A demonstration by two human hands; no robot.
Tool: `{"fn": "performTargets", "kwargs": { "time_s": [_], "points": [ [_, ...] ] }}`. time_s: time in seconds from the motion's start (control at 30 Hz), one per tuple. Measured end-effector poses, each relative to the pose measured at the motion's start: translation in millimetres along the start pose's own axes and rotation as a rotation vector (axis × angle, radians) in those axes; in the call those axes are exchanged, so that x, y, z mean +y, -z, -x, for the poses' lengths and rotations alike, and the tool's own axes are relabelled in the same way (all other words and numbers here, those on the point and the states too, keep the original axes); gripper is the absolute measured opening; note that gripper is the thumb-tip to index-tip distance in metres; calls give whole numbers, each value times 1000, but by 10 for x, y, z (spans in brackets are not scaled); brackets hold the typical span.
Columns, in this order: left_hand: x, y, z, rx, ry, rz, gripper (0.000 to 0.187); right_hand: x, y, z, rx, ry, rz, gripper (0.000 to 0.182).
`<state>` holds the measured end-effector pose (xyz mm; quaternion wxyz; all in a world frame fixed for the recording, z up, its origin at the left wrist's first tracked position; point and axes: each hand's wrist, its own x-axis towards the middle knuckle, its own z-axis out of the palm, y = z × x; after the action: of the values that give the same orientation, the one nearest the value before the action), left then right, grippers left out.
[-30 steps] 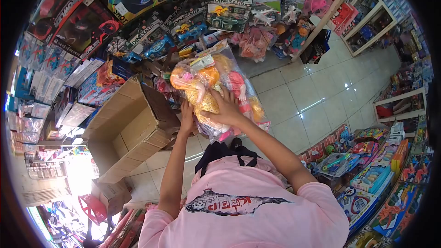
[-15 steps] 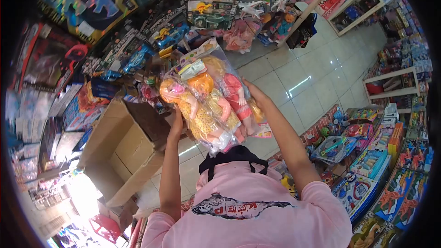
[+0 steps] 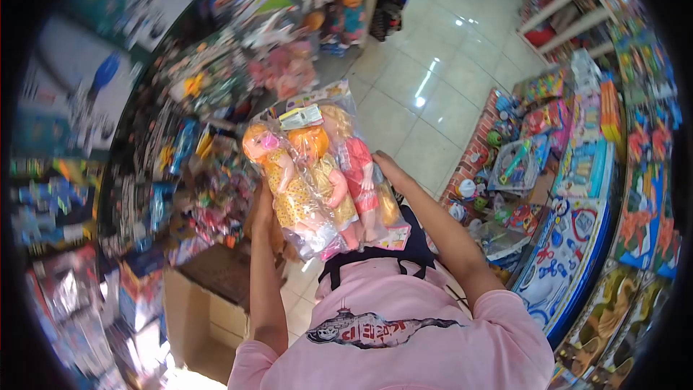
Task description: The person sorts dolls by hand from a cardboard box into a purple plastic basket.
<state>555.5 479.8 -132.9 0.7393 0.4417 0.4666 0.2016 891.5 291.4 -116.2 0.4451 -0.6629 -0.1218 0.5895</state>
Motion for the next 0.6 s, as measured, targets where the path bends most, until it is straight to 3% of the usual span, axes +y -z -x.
{"fn": "performTargets", "kwargs": {
  "time_s": [0.07, 0.13, 0.23, 0.27, 0.37, 0.4, 0.5, 0.53, 0.6],
  "points": [
    [43, -372, -265, -92, 43, -79, 70, 286, 371, 26, 133, -8, -85, 67],
    [274, -999, -417, -205, 101, -173, 64, 495, 829, 112, 189, 20, -115, 69],
    [-46, -1690, -874, -295, 322, -146, 58, 714, 1533, 199, 288, 44, -193, 67],
    [-48, -1988, -859, -306, 254, -347, 67, 770, 1793, 237, 331, 42, -219, 66],
    [-397, -2865, -1094, -276, 392, 16, 80, 1148, 2601, 243, 414, 63, -304, 57],
    [-219, -3250, -1012, -320, 464, 125, 90, 1156, 2835, 342, 441, 45, -299, 55],
    [-663, -3869, -1461, -295, 558, 141, 90, 1241, 3493, 466, 523, 7, -322, 52],
    [-997, -3985, -1723, -309, 483, 120, 83, 1288, 3648, 475, 549, -11, -337, 52],
    [-1063, -4443, -1852, -324, 496, 23, 78, 1397, 3953, 471, 569, -27, -425, 54]
  ]
}}
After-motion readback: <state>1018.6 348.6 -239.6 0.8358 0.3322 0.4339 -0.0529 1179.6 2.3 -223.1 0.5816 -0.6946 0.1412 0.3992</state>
